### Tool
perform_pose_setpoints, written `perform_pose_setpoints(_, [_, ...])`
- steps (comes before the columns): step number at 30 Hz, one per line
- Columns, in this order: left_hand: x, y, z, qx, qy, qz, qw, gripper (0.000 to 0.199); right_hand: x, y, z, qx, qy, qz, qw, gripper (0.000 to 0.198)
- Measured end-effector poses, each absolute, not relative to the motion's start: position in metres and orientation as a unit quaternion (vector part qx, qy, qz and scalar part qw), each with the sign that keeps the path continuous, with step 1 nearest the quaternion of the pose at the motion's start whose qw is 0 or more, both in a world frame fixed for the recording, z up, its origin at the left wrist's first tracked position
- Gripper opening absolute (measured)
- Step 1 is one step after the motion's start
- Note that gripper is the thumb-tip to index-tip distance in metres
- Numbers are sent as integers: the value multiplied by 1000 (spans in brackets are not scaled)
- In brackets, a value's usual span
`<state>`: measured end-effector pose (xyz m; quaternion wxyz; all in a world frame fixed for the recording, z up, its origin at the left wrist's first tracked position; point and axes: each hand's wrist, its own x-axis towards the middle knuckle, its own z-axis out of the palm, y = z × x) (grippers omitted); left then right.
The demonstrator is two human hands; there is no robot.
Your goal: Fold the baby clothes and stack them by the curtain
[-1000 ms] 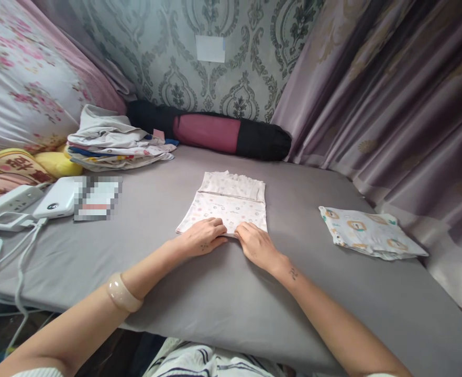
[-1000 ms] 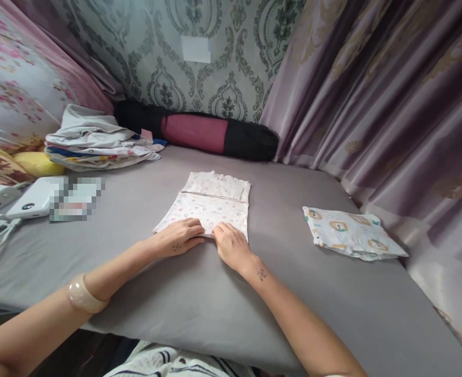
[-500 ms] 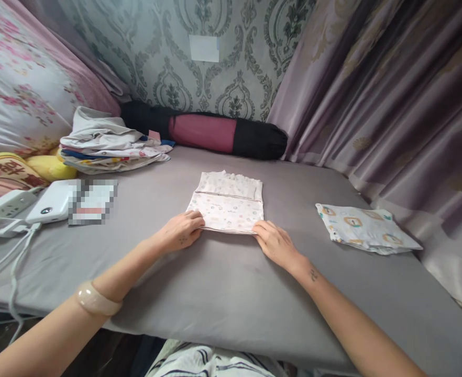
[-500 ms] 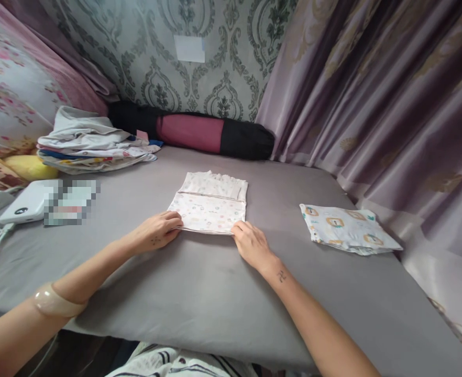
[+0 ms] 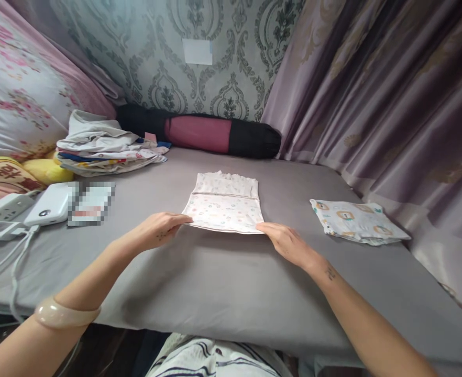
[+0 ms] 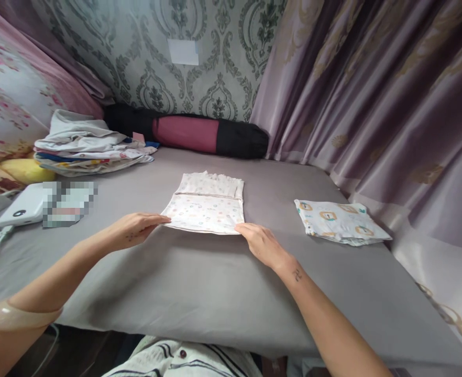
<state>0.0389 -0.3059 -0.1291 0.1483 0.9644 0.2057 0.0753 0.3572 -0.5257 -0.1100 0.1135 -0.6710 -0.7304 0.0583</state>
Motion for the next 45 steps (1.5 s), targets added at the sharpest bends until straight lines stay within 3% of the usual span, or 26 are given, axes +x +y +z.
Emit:
perform_pose_setpoints(10, [24,-335,-96,953,202,13,226,33,346,-559,-74,-642,-735,188,113,38])
perform_pose_setpoints(24, [81,-299,-116,855,424,195,227,28,376,-490,-108,-785,-591,78,168,27])
perform_pose_setpoints(31, [118,-273,-138,816,506,197,197,26,382,-447,-123,-845,-517,51,125,31])
perform_pose_setpoints(45, [158,-253,-151,817,526,200,124,24,375,-396,-133,-893,-431,4,132,40])
